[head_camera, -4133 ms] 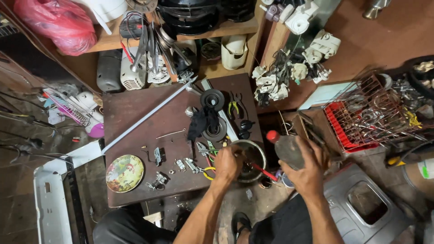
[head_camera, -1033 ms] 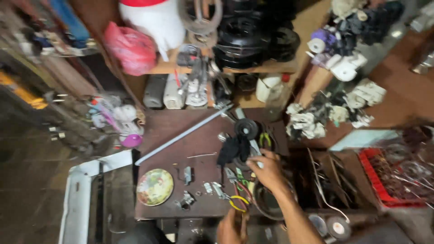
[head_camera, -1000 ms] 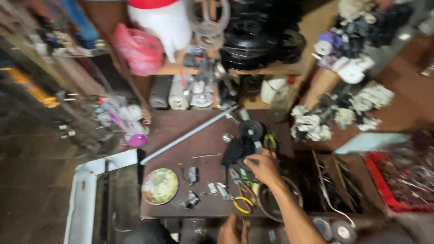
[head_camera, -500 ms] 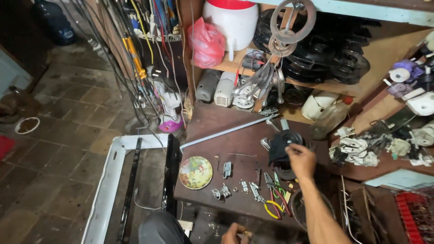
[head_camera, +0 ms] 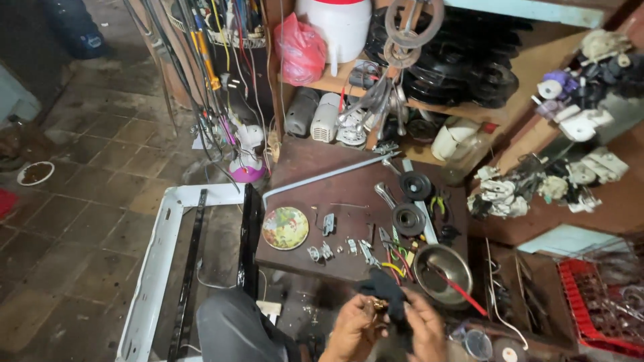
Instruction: The person sits at a cluttered workbench and wipes small electronic components with a dark cloth. They handle a brass-colored piece and a silver metal part, wiping each with the cloth and placing them back on the table. The person also briefly dips the cloth into a metal bowl containing liquid before continuing to wipe the parts.
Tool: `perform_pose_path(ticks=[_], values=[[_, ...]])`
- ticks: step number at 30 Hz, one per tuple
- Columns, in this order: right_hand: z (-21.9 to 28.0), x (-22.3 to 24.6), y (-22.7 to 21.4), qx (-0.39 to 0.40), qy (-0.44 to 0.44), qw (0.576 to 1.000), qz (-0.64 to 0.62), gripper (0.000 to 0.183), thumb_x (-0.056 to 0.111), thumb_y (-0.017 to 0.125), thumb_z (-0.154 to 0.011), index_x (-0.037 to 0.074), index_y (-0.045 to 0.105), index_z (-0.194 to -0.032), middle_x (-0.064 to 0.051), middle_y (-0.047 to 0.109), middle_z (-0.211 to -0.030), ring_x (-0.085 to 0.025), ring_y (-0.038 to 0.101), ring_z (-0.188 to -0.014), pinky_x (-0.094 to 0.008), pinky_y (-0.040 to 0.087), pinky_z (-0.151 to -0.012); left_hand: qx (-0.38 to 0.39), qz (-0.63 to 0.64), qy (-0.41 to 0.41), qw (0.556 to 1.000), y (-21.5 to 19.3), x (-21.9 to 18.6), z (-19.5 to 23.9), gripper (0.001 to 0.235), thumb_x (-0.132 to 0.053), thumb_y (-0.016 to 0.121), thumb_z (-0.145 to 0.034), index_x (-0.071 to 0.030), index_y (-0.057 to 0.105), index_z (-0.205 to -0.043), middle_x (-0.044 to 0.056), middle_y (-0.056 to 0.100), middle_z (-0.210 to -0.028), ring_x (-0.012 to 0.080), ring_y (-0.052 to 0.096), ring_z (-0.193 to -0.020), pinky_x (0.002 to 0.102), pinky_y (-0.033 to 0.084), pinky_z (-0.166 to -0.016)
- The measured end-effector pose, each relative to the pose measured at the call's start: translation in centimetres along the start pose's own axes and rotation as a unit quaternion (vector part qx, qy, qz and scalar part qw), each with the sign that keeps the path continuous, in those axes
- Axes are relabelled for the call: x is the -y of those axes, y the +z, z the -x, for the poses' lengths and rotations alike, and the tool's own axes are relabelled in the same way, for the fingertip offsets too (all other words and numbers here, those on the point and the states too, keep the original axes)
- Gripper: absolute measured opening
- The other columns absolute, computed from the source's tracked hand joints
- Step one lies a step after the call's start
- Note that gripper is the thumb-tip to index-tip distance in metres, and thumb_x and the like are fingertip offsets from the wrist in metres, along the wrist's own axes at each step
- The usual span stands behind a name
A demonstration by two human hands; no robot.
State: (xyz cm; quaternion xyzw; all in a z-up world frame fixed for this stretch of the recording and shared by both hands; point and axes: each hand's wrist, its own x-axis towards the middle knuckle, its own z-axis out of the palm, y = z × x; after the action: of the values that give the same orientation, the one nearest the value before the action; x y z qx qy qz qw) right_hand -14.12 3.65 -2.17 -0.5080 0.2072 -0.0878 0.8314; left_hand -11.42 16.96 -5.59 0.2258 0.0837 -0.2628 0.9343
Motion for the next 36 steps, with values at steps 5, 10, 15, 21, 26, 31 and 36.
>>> perform_pose_path(ticks=[5,10,15,21,26,31,36], values=[[4.2,-1.4,-0.3,0.029,0.018,0.990,-0.137,0.045,0.034,0.058,-0.095,-0.005,0.066,-0.114,-0.019,0.065,-0.084,-0.023,0.058,-0.061,-0.031,0.046,-0.045,0.015,0.036,-0.084,0.996,3.7,-1.6,4.6,0.016,-0.021,0.067,-0.093,-0.007,0.057,-0.094,0.015,0.071,-0.112,0.0244,0.066,-0.079,0.033,0.050,-0.060],[6.9,0.9,-0.3,0.085,-0.065,0.991,-0.084,0.036,0.013,0.062,-0.091,-0.009,0.066,-0.119,-0.026,0.074,-0.090,-0.033,0.068,-0.066,-0.042,0.059,-0.054,0.021,-0.045,-0.061,0.997,4.3,-2.7,6.8,0.020,-0.010,0.074,-0.087,-0.011,0.054,-0.090,0.005,0.063,-0.074,0.0199,0.072,-0.072,0.031,0.056,-0.058],[7.4,3.8,-0.9,0.003,-0.116,0.984,0.137,0.045,0.000,0.065,-0.083,-0.006,0.067,-0.127,-0.015,0.073,-0.118,-0.018,0.063,-0.109,-0.030,0.047,-0.099,-0.016,-0.037,0.011,0.999,5.2,-4.0,8.3,0.022,-0.008,0.075,-0.084,-0.008,0.055,-0.074,0.020,0.071,-0.127,0.0236,0.065,-0.083,0.027,0.045,-0.057],[7.6,6.2,1.4,0.070,-0.077,0.969,0.224,0.047,0.008,0.060,-0.086,0.002,0.066,-0.133,-0.009,0.067,-0.138,-0.016,0.057,-0.131,-0.033,0.040,-0.112,-0.148,-0.138,0.086,0.976,7.7,-3.7,7.9,0.020,-0.011,0.081,-0.081,-0.009,0.061,-0.076,0.012,0.079,-0.110,0.0234,0.073,-0.080,0.027,0.049,-0.059],[8.6,7.4,1.8,0.160,-0.225,0.924,0.264,0.051,0.022,0.058,-0.089,0.003,0.060,-0.136,-0.014,0.055,-0.147,-0.023,0.049,-0.139,-0.037,0.034,-0.114,-0.120,-0.343,0.255,0.896,8.6,-4.2,7.2,0.016,-0.006,0.087,-0.068,-0.006,0.071,-0.063,0.015,0.077,-0.097,0.0194,0.074,-0.095,0.032,0.057,-0.081],[7.8,5.7,0.8,0.142,-0.355,0.857,0.346,0.044,0.042,0.059,-0.093,0.009,0.074,-0.117,-0.010,0.072,-0.117,-0.021,0.072,-0.106,-0.032,0.054,-0.089,-0.066,-0.424,0.226,0.875,9.5,-3.7,7.6,0.037,-0.021,0.090,-0.069,-0.015,0.056,-0.055,0.012,0.072,-0.095,0.0163,0.071,-0.096,0.032,0.048,-0.074],[7.7,5.8,2.0,0.085,-0.296,0.898,0.314,0.031,0.036,0.067,-0.088,0.007,0.079,-0.092,-0.006,0.074,-0.090,-0.017,0.071,-0.085,-0.026,0.054,-0.077,0.016,-0.519,0.254,0.816,10.6,-5.2,8.0,0.032,-0.023,0.078,-0.078,-0.016,0.052,-0.060,0.014,0.071,-0.117,0.0193,0.070,-0.104,0.036,0.050,-0.083]])
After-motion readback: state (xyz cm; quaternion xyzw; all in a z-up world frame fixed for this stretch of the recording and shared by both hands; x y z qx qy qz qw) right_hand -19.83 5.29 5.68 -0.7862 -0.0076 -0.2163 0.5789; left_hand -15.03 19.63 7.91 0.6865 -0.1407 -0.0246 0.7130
